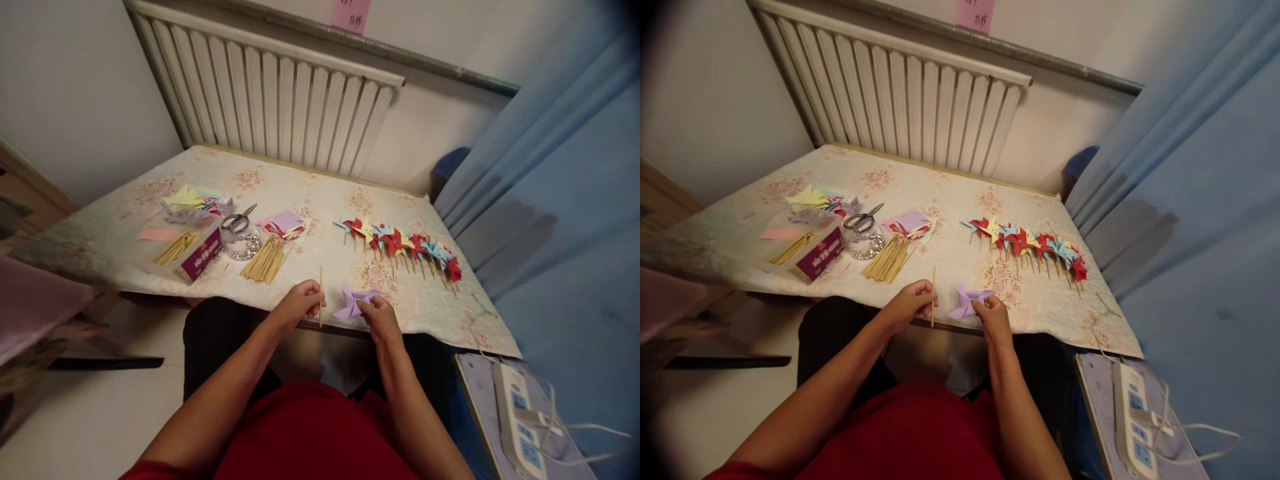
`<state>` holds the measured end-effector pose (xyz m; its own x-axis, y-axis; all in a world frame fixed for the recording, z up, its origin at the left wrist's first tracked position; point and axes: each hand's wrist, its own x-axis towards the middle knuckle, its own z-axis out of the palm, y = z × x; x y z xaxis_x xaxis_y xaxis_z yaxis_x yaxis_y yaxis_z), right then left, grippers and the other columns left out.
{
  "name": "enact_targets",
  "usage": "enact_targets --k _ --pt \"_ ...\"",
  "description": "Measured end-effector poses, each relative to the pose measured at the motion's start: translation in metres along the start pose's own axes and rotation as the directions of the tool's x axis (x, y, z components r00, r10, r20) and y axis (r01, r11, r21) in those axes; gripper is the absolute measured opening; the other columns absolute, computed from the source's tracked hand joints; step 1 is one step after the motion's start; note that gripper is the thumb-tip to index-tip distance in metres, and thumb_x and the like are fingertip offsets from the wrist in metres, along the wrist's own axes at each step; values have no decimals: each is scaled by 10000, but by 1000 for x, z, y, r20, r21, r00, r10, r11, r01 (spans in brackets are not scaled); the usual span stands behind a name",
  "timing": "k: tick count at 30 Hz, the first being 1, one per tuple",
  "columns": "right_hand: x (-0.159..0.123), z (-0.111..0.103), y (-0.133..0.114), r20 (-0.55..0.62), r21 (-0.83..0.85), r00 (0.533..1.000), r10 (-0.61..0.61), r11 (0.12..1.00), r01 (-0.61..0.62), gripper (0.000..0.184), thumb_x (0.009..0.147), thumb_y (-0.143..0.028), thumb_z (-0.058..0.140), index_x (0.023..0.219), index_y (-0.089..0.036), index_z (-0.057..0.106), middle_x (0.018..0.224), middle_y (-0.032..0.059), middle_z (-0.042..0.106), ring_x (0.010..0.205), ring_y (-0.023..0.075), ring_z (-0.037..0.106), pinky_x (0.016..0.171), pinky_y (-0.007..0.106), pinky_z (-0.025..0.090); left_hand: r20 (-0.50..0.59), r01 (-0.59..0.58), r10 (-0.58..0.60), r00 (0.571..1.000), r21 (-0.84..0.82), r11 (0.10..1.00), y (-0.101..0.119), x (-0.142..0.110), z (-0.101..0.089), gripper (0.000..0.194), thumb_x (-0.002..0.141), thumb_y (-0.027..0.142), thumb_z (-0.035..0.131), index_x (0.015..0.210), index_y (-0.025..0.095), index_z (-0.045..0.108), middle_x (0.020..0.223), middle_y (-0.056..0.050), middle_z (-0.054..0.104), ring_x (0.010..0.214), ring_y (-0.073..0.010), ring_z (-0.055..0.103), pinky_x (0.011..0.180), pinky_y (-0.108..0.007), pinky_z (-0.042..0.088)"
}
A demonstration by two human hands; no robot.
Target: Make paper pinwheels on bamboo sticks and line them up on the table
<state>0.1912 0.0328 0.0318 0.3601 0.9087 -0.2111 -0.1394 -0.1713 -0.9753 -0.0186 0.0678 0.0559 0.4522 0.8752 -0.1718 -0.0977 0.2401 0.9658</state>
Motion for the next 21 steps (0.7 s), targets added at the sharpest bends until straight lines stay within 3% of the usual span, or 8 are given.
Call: enact_targets --k 7,21 --pt "5 -4 2 -10 -14 1000 -5 1000 4 310 513 -365 767 595 -198 519 460 -80 456 410 64 310 429 225 186 45 -18 22 999 -86 996 6 0 5 171 676 210 616 803 170 508 671 28 617 445 -43 441 468 -189 314" --pt "8 -3 3 2 -6 1000 -7 1000 7 291 522 -360 752 607 -196 527 482 -72 470 428 69 348 427 220 230 45 78 -74 996 -95 992 13 -5 13 247 650 270 680 775 185 485 646 40 596 441 -52 464 437 -178 332"
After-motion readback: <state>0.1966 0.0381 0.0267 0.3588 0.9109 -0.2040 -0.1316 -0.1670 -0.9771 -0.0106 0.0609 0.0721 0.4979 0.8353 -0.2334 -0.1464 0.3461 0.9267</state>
